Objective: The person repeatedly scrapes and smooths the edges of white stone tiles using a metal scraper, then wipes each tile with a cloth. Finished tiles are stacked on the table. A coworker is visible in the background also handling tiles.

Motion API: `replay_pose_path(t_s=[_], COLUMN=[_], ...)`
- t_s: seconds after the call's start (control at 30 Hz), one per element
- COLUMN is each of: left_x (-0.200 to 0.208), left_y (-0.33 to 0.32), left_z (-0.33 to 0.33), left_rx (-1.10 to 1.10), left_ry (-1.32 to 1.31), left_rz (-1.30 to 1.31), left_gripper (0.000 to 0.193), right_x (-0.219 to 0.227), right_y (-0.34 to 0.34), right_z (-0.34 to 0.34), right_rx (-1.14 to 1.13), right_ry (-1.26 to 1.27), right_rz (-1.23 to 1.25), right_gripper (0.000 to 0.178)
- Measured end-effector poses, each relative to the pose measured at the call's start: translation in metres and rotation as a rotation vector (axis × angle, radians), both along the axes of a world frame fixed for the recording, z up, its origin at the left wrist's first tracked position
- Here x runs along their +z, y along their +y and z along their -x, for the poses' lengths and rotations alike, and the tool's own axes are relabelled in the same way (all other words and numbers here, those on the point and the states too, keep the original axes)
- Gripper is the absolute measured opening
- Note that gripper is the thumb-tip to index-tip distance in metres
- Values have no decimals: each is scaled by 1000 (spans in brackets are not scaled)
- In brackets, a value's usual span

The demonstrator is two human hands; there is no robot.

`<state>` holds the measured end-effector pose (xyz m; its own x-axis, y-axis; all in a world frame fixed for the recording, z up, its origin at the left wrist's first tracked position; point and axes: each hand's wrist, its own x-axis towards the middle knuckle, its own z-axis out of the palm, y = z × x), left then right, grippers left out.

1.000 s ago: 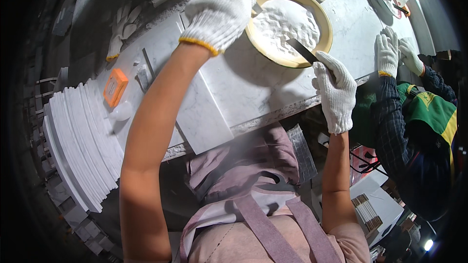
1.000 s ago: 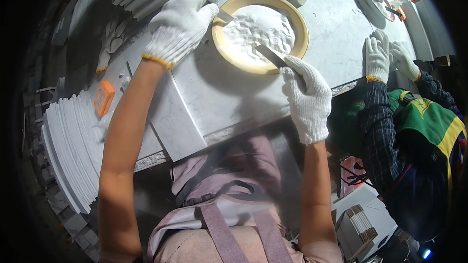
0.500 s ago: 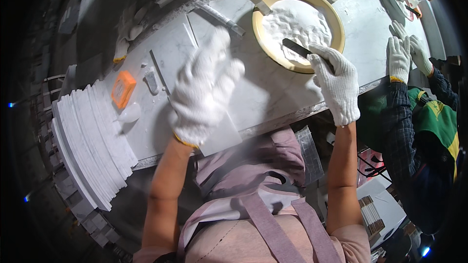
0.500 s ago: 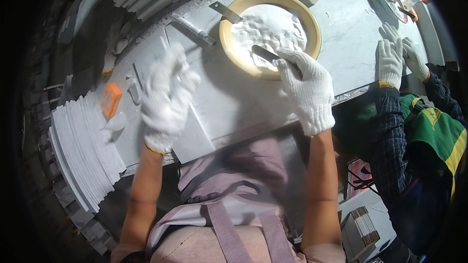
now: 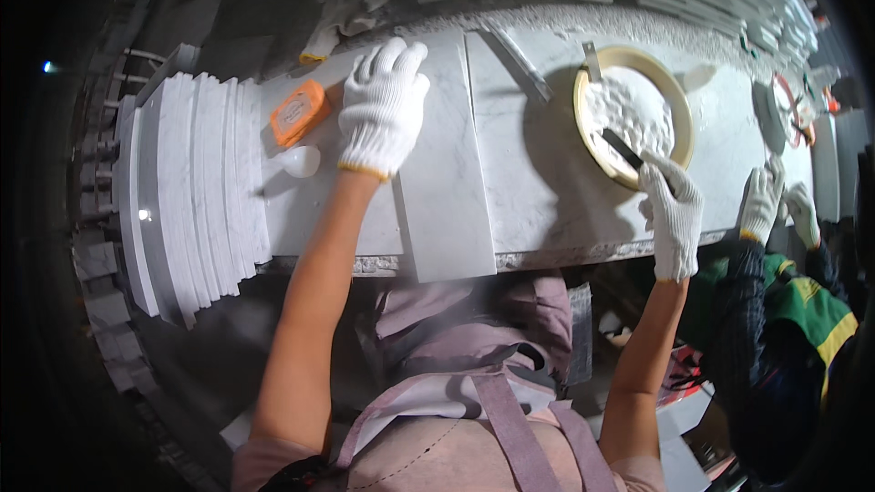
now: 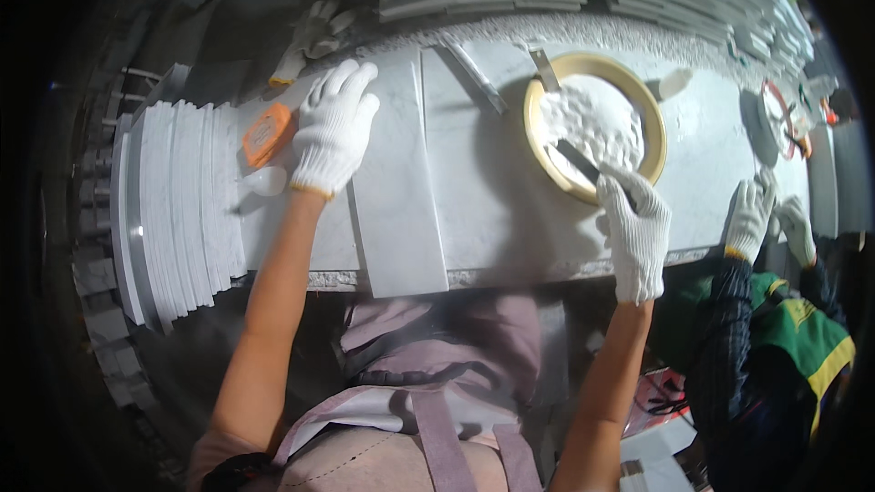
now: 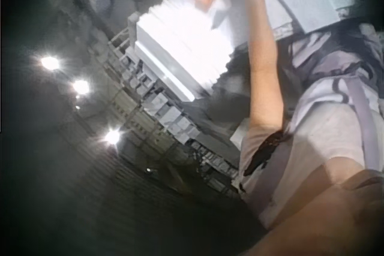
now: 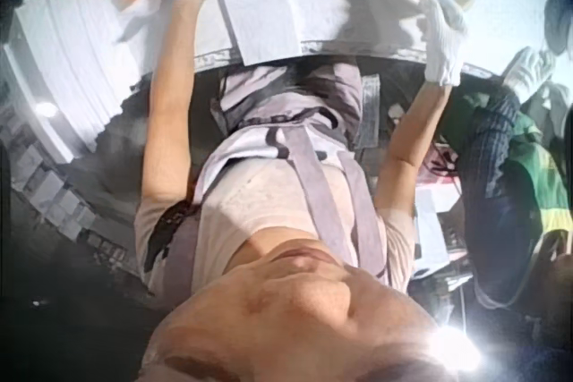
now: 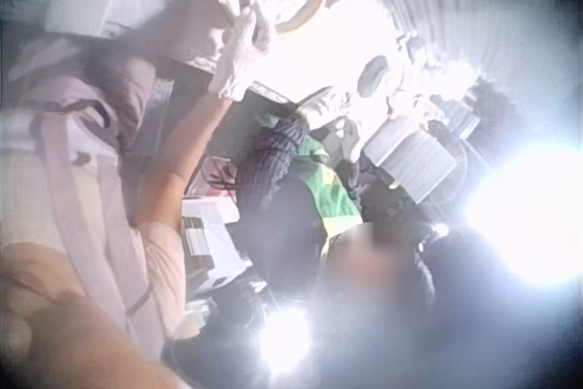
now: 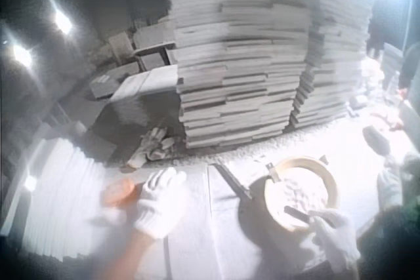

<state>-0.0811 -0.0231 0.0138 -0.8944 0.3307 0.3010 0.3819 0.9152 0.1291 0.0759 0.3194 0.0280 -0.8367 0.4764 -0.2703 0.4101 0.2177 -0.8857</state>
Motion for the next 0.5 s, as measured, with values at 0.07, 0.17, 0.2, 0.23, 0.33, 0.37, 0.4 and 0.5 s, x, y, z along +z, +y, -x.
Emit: replay_pose_path(t_s=[0.07, 0.17, 0.2, 0.23, 0.33, 0.37, 0.4, 0.5], left_x=[-6, -14, -16, -17, -16, -15, -13, -11], left_y=[-5, -6, -5, -4, 0, 0, 1, 1], left_z=[24, 37, 38, 37, 31, 28, 25, 11], left_rx=[36, 24, 17, 9, 11, 28, 19, 33], left_ry=[-115, -269, -258, -247, -192, -195, -203, -321], left_rz=[79, 67, 46, 25, 28, 32, 62, 127], left_gripper=[38, 38, 37, 37, 31, 27, 29, 32], right_x=[0, 3, 5, 5, 9, 10, 10, 9], right_y=[1, 0, -1, -4, -17, -25, -33, -57], right_z=[-3, -9, -12, -14, -20, -21, -22, -20], right_rx=[-33, -60, -64, -67, -47, -38, -23, 43], right_ry=[18, 29, 38, 44, 81, 77, 86, 32], right_rz=[71, 109, 146, 149, 138, 178, 202, 311], right_gripper=[27, 30, 32, 34, 38, 38, 38, 30])
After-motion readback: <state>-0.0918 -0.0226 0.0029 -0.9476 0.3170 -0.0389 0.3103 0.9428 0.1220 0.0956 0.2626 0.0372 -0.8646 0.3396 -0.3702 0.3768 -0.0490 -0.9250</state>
